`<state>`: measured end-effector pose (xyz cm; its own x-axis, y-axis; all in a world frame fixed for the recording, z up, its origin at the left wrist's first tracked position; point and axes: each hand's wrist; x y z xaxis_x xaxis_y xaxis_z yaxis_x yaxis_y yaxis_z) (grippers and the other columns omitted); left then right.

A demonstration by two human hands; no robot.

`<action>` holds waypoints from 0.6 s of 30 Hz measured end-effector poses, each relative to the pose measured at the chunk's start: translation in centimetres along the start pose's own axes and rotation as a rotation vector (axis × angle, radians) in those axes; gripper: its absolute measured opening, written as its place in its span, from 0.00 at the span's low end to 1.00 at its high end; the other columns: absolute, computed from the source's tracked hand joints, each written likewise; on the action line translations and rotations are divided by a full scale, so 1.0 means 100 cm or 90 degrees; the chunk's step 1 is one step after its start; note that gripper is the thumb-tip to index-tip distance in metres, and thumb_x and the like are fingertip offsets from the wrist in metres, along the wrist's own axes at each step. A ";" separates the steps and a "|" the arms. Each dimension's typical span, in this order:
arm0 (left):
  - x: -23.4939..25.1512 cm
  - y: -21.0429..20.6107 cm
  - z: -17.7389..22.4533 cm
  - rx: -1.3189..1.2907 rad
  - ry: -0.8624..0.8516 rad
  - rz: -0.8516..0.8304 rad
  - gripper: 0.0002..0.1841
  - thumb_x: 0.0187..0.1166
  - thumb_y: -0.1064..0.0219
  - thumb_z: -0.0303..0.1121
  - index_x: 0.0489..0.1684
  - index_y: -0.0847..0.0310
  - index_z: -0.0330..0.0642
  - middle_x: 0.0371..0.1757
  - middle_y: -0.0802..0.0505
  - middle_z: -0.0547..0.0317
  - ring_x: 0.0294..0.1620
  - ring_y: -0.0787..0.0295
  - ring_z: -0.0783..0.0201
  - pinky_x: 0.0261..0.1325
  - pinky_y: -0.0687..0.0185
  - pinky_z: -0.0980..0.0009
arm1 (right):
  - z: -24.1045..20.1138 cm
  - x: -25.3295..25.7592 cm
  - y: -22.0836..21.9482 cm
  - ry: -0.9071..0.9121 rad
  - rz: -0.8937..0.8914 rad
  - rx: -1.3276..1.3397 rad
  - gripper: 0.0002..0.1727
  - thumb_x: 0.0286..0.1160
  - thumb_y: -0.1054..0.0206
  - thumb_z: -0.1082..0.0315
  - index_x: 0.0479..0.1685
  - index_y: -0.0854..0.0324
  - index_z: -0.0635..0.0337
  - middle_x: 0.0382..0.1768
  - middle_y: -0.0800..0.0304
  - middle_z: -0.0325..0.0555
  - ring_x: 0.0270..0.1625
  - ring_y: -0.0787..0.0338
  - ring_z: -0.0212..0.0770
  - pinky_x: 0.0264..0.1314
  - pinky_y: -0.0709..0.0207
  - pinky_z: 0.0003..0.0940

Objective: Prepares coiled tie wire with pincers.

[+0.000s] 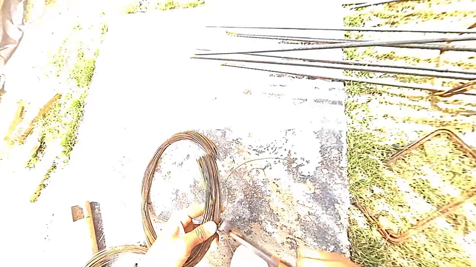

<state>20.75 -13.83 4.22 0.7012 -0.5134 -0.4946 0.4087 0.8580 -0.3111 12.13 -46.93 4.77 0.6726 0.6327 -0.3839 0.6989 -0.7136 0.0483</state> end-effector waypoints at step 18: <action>0.017 -0.016 -0.006 -0.045 0.057 0.006 0.18 0.92 0.47 0.34 0.70 0.18 0.37 0.57 0.09 0.51 0.44 0.09 0.63 0.51 0.10 0.66 | -0.014 -0.003 0.001 -0.240 0.023 -0.086 0.26 0.61 0.18 0.52 0.50 0.21 0.58 0.27 0.12 0.45 0.27 0.13 0.46 0.31 0.18 0.50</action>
<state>20.92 -16.12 3.37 0.6485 -0.5074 -0.5675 0.3581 0.8612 -0.3608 12.34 -46.83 6.16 0.5779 0.4356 -0.6902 0.7196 -0.6708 0.1791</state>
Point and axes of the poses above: each hand's wrist, its own x-axis towards the middle knuckle, its own y-axis out of the back of the hand, z = x × y
